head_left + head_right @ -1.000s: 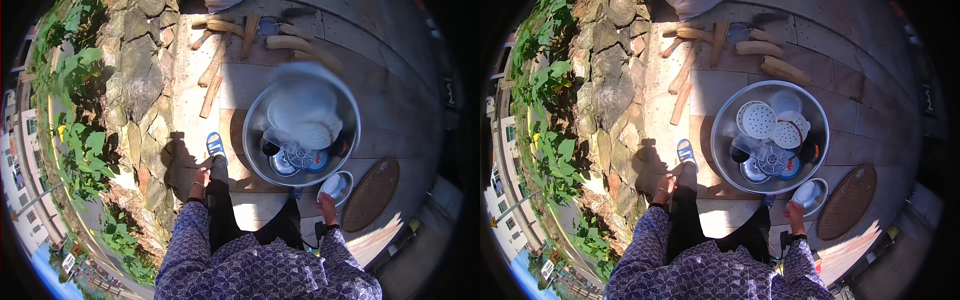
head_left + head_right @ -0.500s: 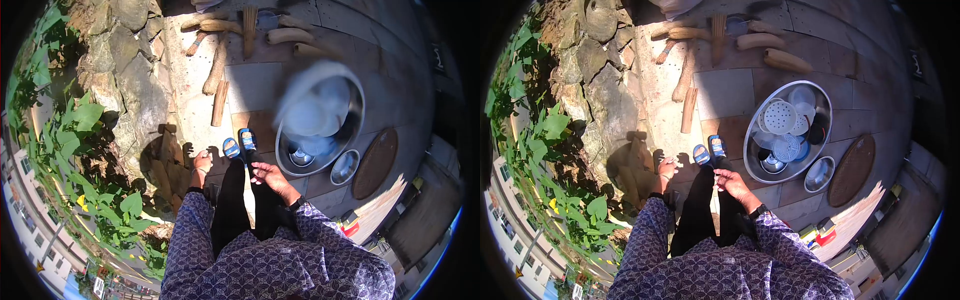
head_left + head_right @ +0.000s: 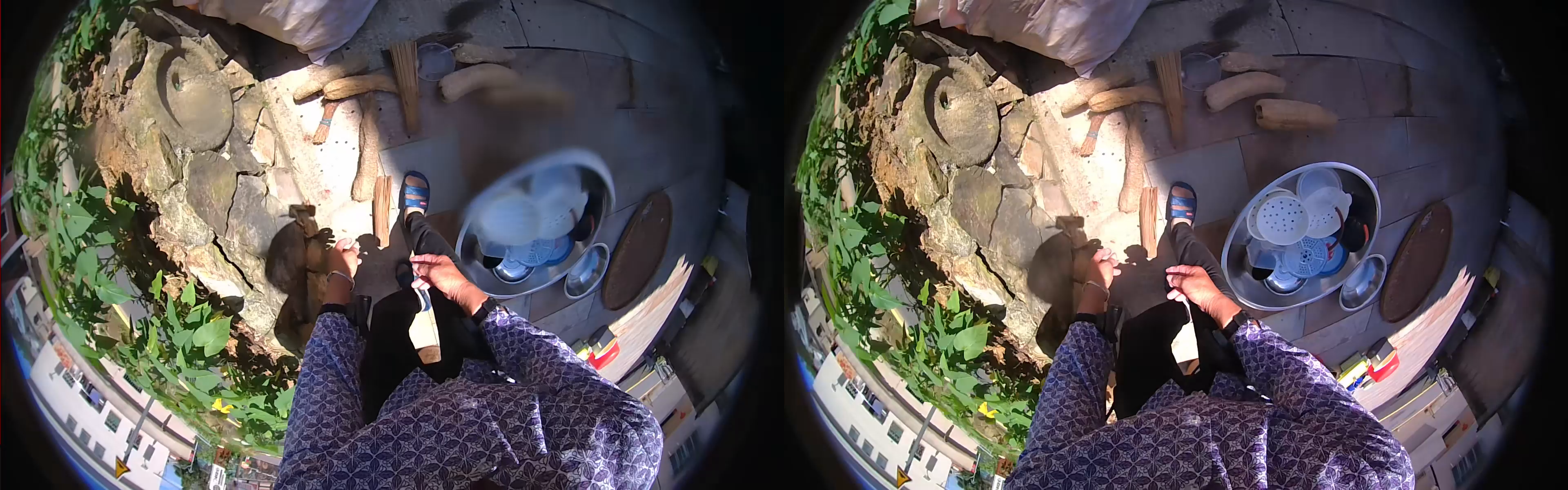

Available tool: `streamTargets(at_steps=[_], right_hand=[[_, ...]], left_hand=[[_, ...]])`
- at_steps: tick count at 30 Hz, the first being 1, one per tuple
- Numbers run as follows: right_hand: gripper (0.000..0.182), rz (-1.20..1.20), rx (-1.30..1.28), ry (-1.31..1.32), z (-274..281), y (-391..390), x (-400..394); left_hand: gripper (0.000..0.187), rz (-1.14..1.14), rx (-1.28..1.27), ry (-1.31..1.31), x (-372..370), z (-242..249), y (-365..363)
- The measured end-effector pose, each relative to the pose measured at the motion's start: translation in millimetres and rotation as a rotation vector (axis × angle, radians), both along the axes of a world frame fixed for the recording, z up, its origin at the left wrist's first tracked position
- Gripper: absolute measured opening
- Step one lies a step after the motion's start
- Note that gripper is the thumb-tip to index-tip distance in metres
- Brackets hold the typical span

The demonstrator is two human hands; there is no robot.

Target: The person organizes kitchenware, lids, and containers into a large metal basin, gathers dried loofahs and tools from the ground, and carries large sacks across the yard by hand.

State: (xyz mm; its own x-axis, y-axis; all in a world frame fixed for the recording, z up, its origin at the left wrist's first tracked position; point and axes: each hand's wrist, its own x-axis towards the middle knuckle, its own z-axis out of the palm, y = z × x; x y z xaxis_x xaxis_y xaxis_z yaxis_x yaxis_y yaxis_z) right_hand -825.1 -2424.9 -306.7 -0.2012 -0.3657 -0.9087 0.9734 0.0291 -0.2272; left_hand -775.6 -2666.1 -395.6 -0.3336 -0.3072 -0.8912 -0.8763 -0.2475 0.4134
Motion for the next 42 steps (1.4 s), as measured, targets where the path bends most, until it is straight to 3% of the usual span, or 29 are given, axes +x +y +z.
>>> streamTargets(at_steps=[3, 4, 5, 7, 9, 10, 11, 13, 14, 18, 19, 20, 21, 23, 25, 27, 28, 32, 37, 41, 42], right_hand=[[0.028, -0.034, 0.007, 0.037, -11.8, -23.7, -39.0], [0.027, -0.051, -0.015, 0.031, -28.0, -28.0, -42.4], [0.027, -0.056, 0.003, 0.003, -34.7, -34.3, -50.7], [0.028, -0.022, 0.026, 0.0, -39.0, -47.9, -72.3], [0.029, -0.065, 0.037, 0.012, -70.1, -54.5, -65.8], [0.029, -0.051, 0.088, -0.019, -78.9, -58.7, -68.5], [0.029, -0.117, 0.082, -0.041, -86.8, -61.3, -71.0], [0.03, -0.075, 0.126, -0.086, -109.0, -62.5, -73.5], [0.03, -0.082, 0.13, -0.053, -118.4, -66.9, -76.7], [0.029, -0.189, 0.034, 0.02, -113.3, -78.7, -110.3], [0.029, -0.222, 0.014, -0.036, -110.8, -78.7, -113.5], [0.029, -0.224, 0.018, -0.065, -110.5, -78.4, -118.8], [0.03, -0.22, 0.017, -0.036, -113.7, -78.1, -118.4], [0.03, -0.184, 0.038, -0.015, -114.0, -80.8, -125.7], [0.031, -0.197, 0.029, -0.001, -115.8, -82.7, -124.6], [0.03, -0.267, -0.022, 0.0, -118.7, -83.5, -125.5], [0.03, -0.28, -0.035, -0.015, -119.0, -83.1, -126.7], [0.031, -0.338, -0.034, -0.149, -114.3, -79.9, -140.5], [0.029, -0.384, -0.029, -0.118, -122.7, -74.0, -135.3], [0.027, -0.368, 0.101, -0.103, -130.9, -78.0, -129.5], [0.027, -0.377, 0.132, -0.109, -135.0, -82.9, -119.1]], left_hand=[[0.031, -0.125, -0.021, -0.035, -45.5, -24.9, 4.5], [0.031, -0.076, 0.024, -0.026, -49.1, -57.0, 5.2], [0.031, -0.211, -0.103, -0.02, -48.4, -97.8, 7.1], [0.035, -0.559, -0.283, -0.085, -102.7, -88.6, 12.7], [0.039, -0.816, -0.475, -0.122, -136.1, -119.1, 18.7], [0.052, -0.83, -0.362, -0.226, -154.8, -138.0, 18.2], [0.052, -0.845, -0.355, -0.224, -171.1, -155.7, 20.7], [0.065, -0.899, -0.536, -0.349, -198.8, -184.8, 32.8], [0.074, -0.893, -0.49, -0.39, -212.9, -199.1, 32.3], [0.069, -0.98, -0.561, -0.284, -215.9, -255.8, 27.4], [0.067, -0.951, -0.457, -0.109, -199.6, -261.4, 16.7], [0.064, -0.898, -0.363, 0.102, -198.1, -263.7, 9.8], [0.06, -0.941, -0.441, 0.326, -191.0, -255.7, 4.5], [0.054, -1.121, -0.487, 0.211, -221.2, -217.5, -8.0], [0.05, -1.291, -0.661, 0.404, -275.2, -200.1, -37.3], [0.047, -1.394, -0.867, 0.36, -350.6, -174.6, -41.7], [0.049, -1.428, -0.846, 0.262, -386.2, -170.9, -43.8], [0.057, -1.421, -0.82, 0.051, -449.5, -212.5, -57.6], [0.045, -1.43, -0.876, 0.142, -441.3, -231.9, -75.4], [0.039, -1.399, -0.893, 0.167, -409.9, -163.6, -67.9], [0.038, -1.33, -0.868, 0.287, -399.5, -136.7, -68.9]])
